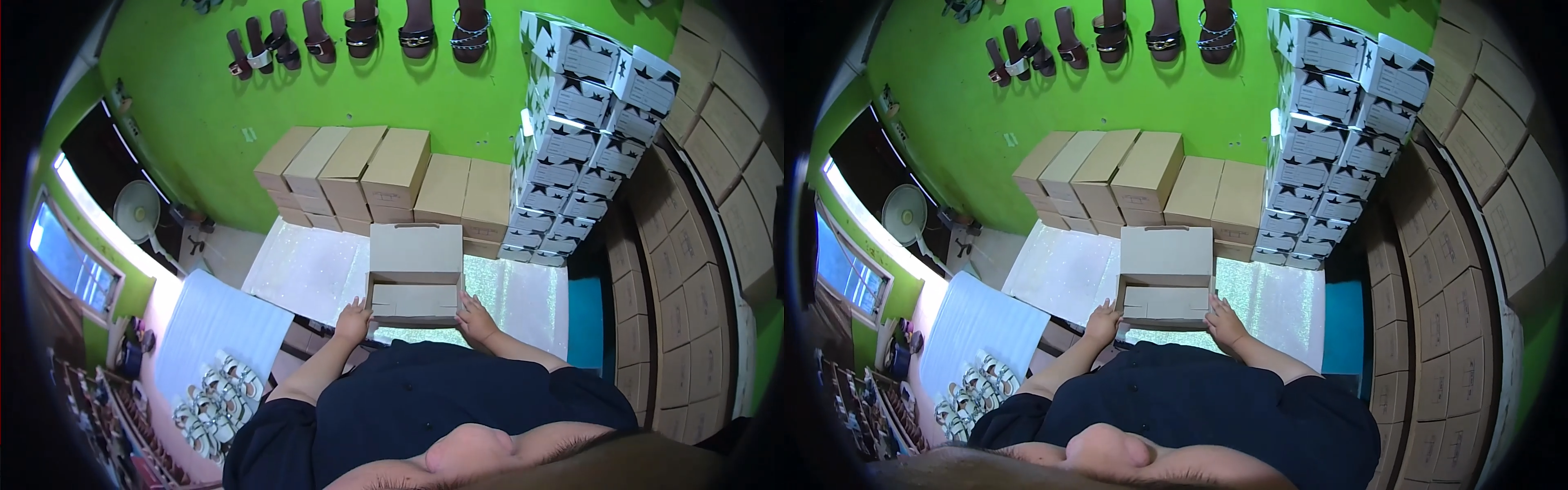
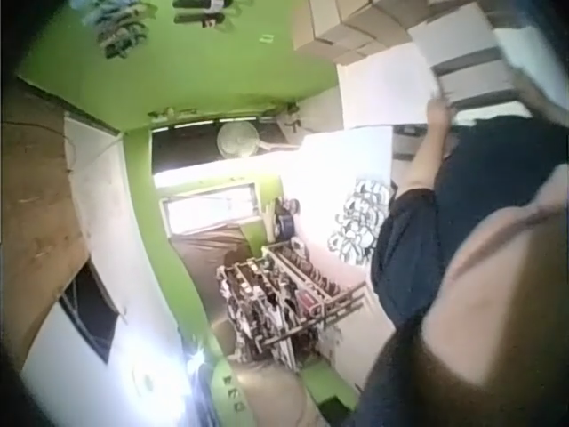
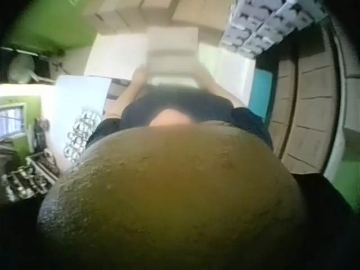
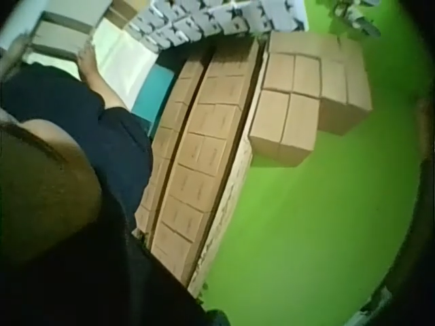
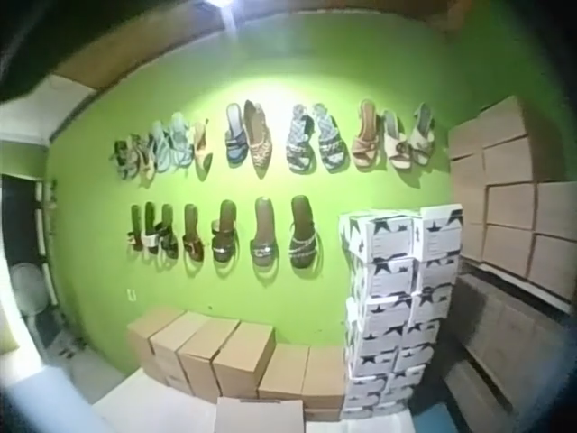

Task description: Packing white sandals into cardboard shoe boxes and stacking them on a storage shelf.

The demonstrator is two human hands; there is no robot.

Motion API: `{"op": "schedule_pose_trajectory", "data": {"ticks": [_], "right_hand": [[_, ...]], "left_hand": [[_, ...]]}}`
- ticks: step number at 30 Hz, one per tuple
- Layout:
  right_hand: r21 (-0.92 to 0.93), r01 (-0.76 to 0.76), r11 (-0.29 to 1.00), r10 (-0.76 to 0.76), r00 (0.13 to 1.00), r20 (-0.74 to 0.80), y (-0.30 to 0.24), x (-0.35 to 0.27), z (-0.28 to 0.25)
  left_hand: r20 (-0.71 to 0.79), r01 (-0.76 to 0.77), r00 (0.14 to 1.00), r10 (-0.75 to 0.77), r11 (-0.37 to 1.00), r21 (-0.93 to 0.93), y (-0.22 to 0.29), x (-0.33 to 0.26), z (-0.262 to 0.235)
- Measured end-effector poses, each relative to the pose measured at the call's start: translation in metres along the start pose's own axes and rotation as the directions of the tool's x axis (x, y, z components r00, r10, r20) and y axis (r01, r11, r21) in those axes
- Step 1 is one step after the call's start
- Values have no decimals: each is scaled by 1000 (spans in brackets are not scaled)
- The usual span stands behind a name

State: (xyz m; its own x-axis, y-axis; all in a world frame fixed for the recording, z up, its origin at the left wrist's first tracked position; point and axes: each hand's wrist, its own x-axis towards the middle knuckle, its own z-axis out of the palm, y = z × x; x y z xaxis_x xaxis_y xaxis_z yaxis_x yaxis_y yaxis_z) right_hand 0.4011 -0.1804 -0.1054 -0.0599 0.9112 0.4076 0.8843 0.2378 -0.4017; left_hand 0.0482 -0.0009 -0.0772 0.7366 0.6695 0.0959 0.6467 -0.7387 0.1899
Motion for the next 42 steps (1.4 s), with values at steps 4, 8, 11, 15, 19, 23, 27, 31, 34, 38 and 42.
{"op": "schedule_pose_trajectory", "data": {"ticks": [4,8,11,15,19,23,27,31,34,38,42], "right_hand": [[-30,-5,1000,5,1000,-1,-5,6,-3],[-78,-11,997,12,1000,13,-15,18,-10],[-162,-313,936,313,950,-26,-35,34,-8],[-282,-187,941,172,982,-76,-81,63,11],[-181,-107,978,101,994,-45,-159,102,61],[-139,8,990,14,988,156,-245,143,117],[-14,139,990,-133,971,200,-322,171,174],[52,180,982,-187,933,307,-392,187,219],[70,250,966,-257,882,396,-437,187,248],[54,278,959,-250,740,625,-474,187,280],[15,299,954,-216,653,726,-503,194,311]], "left_hand": [[140,83,987,-78,996,-28,-8,3,-4],[200,88,979,-40,967,-238,-30,-22,-13],[157,83,986,-47,970,-230,-55,-65,-31],[86,215,976,-198,922,-321,-107,-135,-51],[10,291,951,-310,880,-375,-158,-202,-76],[-54,454,873,-484,848,-273,-190,-261,-102],[-62,563,810,-584,802,-200,-208,-319,-131],[-53,660,739,-672,737,-147,-209,-372,-172],[-60,724,674,-736,675,-142,-214,-410,-184],[-110,800,589,-801,597,-62,-217,-441,-198],[-102,842,518,-849,528,-114,-205,-463,-213]]}}
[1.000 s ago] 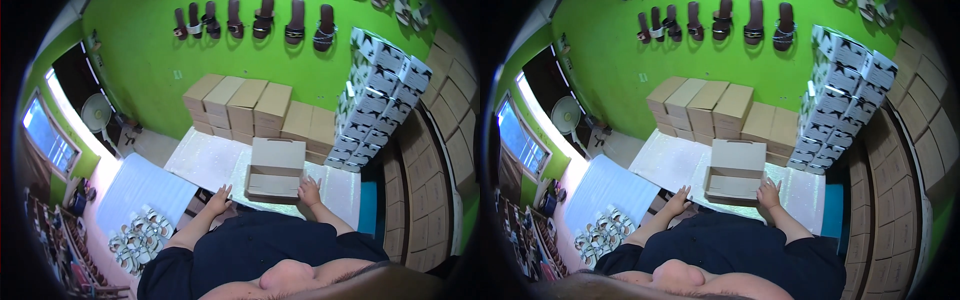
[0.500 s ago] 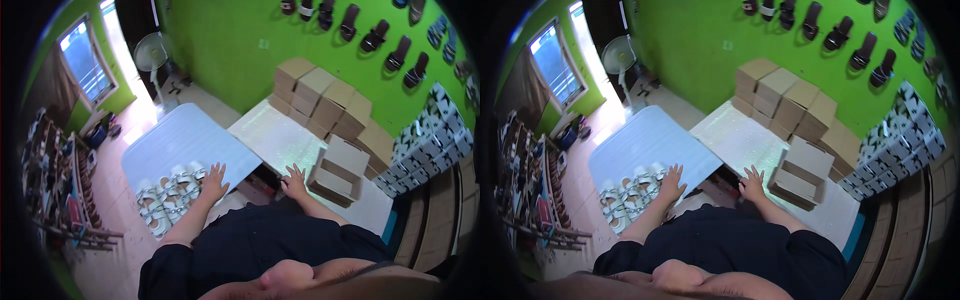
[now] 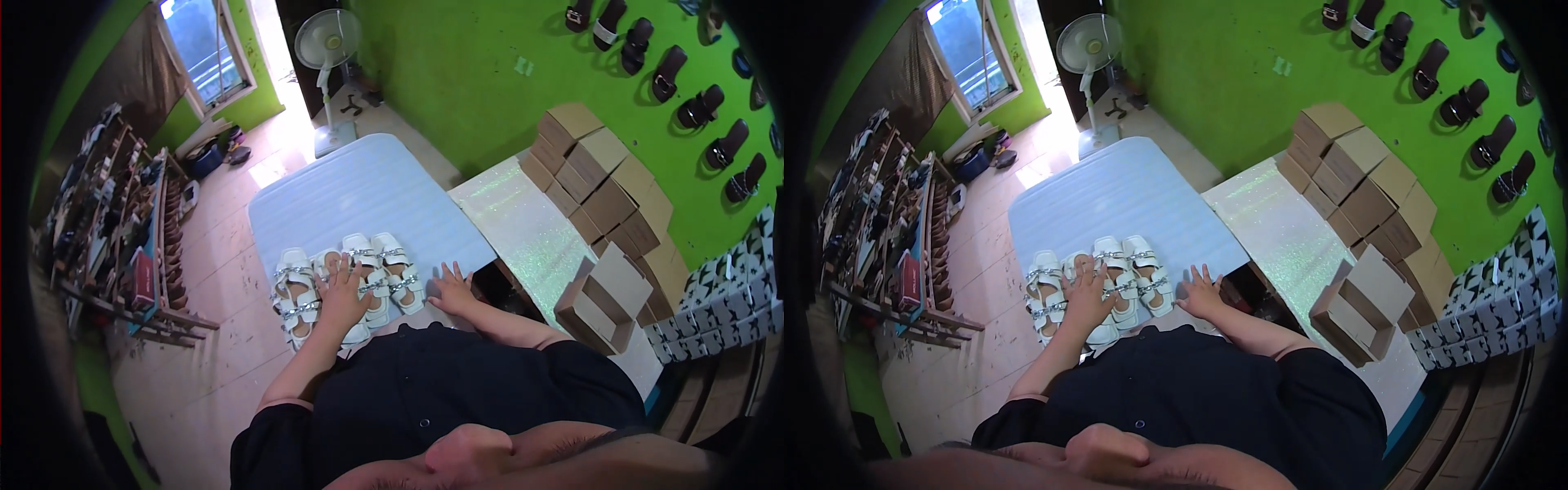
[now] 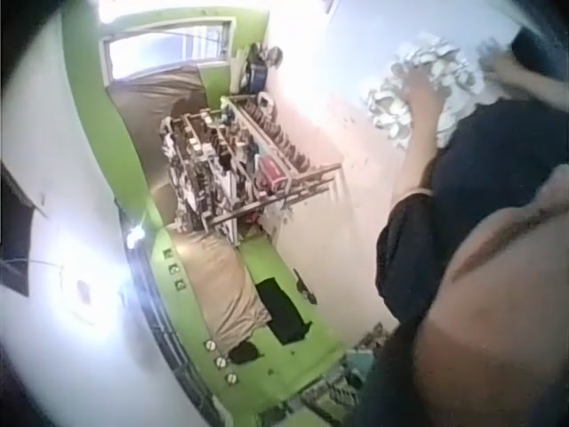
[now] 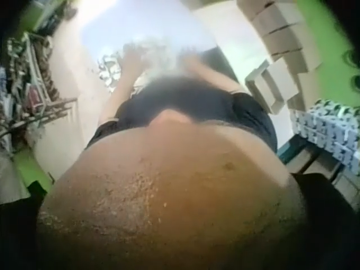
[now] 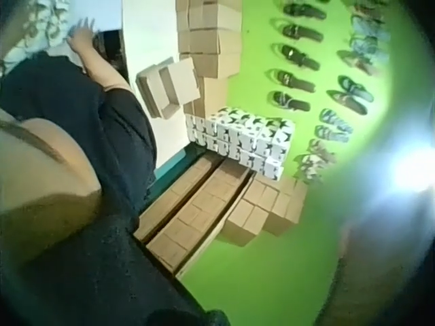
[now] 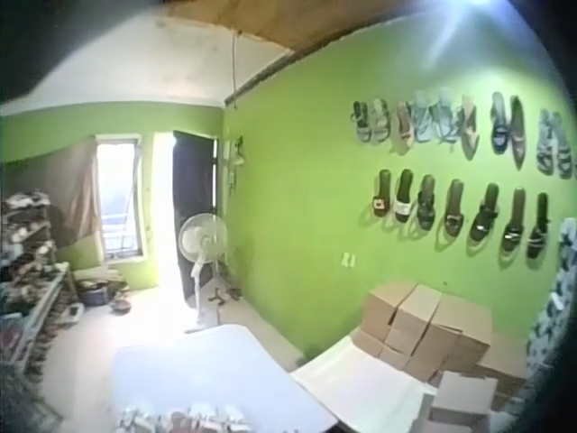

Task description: Packing white sandals into cardboard shoe boxes and stacking them on a storage shelf.

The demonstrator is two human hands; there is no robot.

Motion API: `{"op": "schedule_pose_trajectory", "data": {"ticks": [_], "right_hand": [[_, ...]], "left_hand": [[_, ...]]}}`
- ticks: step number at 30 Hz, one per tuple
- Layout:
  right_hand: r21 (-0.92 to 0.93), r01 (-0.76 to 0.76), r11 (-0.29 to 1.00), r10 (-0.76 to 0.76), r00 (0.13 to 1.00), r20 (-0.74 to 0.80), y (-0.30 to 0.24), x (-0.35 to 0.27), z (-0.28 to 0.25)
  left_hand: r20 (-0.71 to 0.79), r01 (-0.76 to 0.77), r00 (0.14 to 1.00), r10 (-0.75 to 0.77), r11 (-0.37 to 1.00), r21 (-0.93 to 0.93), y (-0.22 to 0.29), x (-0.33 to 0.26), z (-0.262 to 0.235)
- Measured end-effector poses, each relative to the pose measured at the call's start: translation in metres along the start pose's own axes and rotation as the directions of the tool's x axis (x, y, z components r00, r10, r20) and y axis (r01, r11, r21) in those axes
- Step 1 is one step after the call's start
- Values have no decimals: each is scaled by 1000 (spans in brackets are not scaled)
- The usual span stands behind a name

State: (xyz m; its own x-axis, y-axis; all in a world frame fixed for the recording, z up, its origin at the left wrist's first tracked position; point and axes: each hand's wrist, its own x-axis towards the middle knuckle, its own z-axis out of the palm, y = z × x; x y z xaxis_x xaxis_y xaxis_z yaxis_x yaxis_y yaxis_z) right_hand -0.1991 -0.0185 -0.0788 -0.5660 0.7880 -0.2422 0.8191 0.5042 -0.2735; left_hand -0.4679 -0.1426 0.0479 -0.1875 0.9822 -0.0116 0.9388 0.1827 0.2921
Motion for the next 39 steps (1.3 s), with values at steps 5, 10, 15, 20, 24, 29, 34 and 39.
{"op": "schedule_pose_trajectory", "data": {"ticks": [5,10,15,20,24,29,34,39], "right_hand": [[99,-76,992,74,997,24,-33,51,2],[251,-320,913,289,945,153,-52,90,-3],[342,-379,860,369,924,96,-52,111,16],[293,-332,896,363,930,-55,-41,120,33],[280,-359,890,397,914,-91,-29,121,39],[366,-422,829,501,852,-153,-1,115,34],[424,-454,784,513,858,-28,3,95,21],[275,-504,819,509,859,56,-15,77,-2]], "left_hand": [[12,6,1000,-7,999,47,-5,-19,-6],[-4,22,1000,-22,1000,-14,-9,-25,-4],[-15,-45,999,45,998,-33,-7,-29,-1],[-4,-67,998,67,995,-72,-2,-28,-1],[-24,-97,995,96,994,-58,0,-24,6],[32,-108,994,109,994,-32,6,-19,9],[68,-170,983,171,985,-31,12,-11,19],[101,-191,976,192,981,-22,19,-6,22]]}}
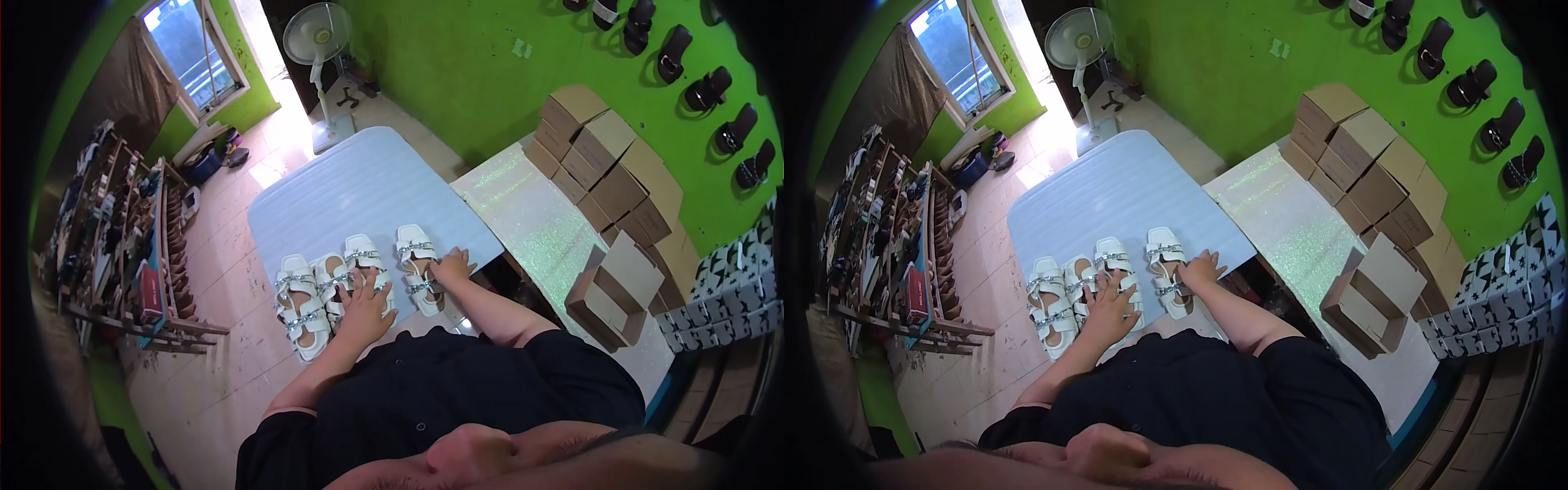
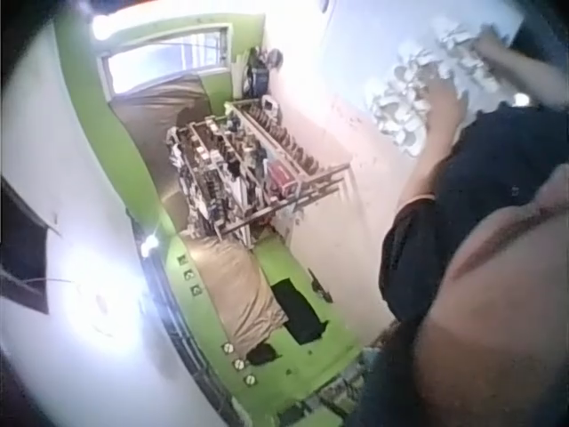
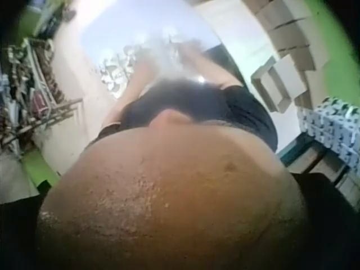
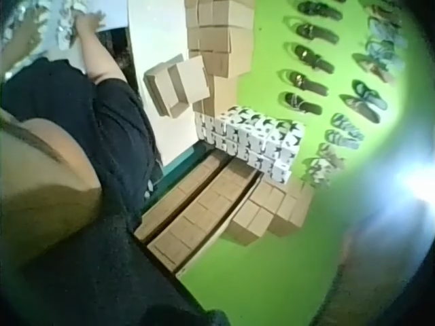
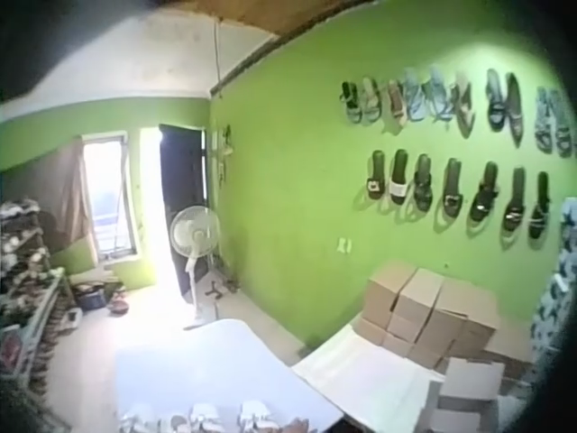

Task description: Packing white sandals into cardboard shoe boxes and stacking them on a storage shelf.

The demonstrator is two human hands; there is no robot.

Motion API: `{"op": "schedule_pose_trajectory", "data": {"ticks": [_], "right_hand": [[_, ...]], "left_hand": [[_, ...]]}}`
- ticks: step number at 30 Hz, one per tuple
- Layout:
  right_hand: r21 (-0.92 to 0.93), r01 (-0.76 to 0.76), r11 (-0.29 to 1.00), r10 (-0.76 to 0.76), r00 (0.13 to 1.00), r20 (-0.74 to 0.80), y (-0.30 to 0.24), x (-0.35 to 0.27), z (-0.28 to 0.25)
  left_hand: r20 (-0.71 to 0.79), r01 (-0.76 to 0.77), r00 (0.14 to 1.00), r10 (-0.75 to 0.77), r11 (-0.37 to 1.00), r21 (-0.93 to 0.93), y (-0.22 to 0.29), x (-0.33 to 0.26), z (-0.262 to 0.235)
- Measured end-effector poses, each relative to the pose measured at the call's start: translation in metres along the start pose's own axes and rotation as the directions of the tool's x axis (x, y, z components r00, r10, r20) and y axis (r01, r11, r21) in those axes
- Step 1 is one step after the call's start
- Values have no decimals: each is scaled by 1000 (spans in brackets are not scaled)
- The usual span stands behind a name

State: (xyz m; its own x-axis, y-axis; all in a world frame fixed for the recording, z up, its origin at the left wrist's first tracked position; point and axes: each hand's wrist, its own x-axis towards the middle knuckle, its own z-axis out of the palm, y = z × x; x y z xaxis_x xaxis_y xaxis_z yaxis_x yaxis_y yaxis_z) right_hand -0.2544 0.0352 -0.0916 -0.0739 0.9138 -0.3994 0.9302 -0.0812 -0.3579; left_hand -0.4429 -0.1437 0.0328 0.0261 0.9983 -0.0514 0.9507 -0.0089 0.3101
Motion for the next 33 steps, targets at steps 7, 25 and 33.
{"op": "schedule_pose_trajectory", "data": {"ticks": [7,25,33], "right_hand": [[-57,-2,998,0,999,-44,2,17,17],[193,220,956,-75,821,-565,103,6,-83],[30,155,988,-66,577,-814,270,-55,-224]], "left_hand": [[58,-47,997,47,999,3,5,5,9],[55,-130,990,130,992,1,42,27,9],[80,-184,979,185,983,-25,112,58,8]]}}
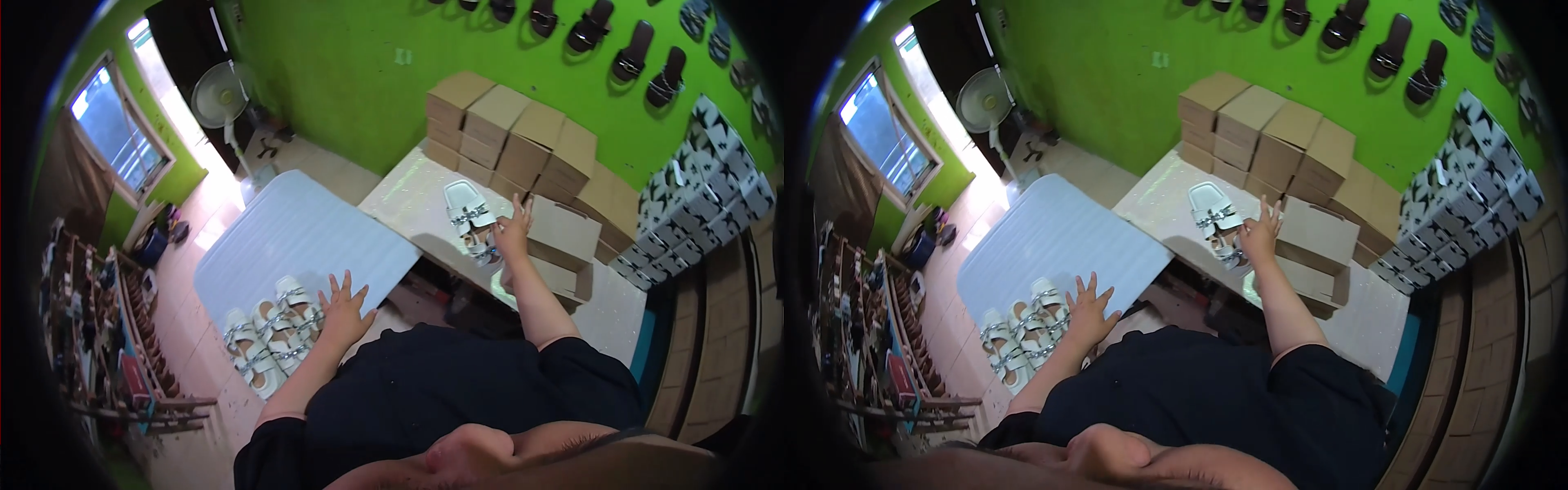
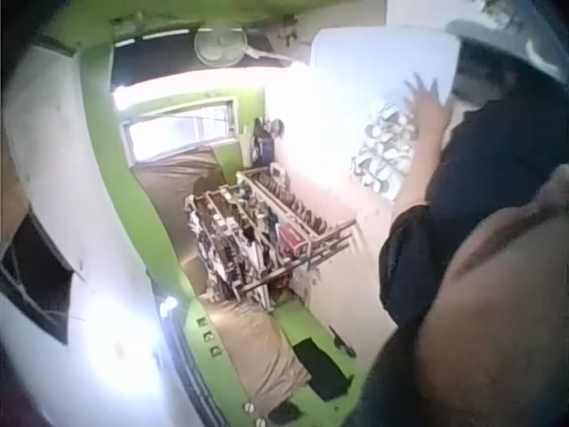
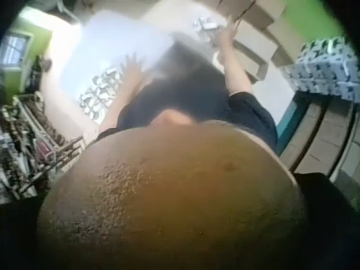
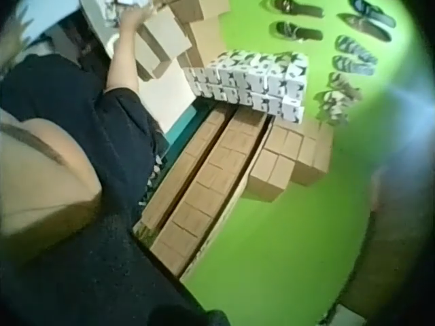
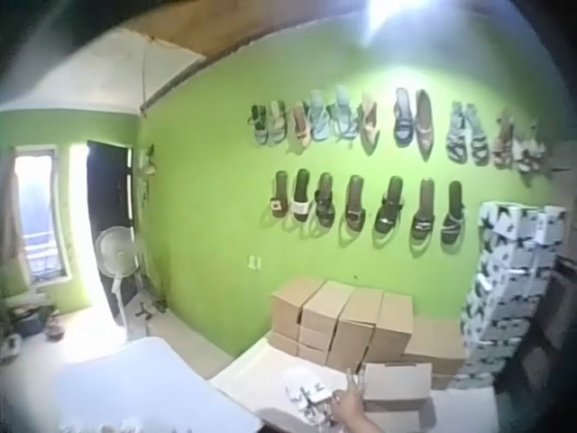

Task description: Packing white sandals into cardboard shoe boxes and stacking them on a storage shelf.

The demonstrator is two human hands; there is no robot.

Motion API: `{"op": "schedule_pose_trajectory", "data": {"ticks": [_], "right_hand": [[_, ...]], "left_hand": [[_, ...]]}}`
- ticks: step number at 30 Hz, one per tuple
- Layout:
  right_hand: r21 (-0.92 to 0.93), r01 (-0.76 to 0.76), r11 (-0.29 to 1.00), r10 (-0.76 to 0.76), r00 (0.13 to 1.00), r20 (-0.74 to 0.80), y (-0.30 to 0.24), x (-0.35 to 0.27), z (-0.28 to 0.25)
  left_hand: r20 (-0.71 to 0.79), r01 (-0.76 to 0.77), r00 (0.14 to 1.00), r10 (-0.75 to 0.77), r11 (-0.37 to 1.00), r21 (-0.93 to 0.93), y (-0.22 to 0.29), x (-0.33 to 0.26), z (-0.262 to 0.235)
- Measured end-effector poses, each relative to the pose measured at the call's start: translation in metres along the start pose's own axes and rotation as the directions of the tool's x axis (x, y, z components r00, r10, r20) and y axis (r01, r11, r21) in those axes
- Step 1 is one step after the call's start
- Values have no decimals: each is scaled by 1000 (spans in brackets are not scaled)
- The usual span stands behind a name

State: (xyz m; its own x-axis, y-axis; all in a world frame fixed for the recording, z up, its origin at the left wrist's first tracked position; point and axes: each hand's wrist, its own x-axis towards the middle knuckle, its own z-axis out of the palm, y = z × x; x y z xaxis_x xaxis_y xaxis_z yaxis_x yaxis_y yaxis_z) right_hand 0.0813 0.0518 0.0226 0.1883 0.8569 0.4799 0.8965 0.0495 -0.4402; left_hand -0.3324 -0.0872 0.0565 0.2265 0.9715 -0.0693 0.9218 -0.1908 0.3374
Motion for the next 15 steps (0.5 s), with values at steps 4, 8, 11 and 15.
{"op": "schedule_pose_trajectory", "data": {"ticks": [4,8,11,15], "right_hand": [[-142,12,990,-19,998,-53,78,12,-71],[-265,70,962,-80,996,-29,146,5,-108],[-270,68,961,-54,997,56,184,-8,-116],[-252,97,963,-26,962,273,231,-26,-102]], "left_hand": [[0,-58,998,58,998,23,48,27,11],[4,-127,992,127,992,16,95,50,25],[12,-149,989,149,988,34,129,64,37],[34,-198,980,196,979,57,171,81,57]]}}
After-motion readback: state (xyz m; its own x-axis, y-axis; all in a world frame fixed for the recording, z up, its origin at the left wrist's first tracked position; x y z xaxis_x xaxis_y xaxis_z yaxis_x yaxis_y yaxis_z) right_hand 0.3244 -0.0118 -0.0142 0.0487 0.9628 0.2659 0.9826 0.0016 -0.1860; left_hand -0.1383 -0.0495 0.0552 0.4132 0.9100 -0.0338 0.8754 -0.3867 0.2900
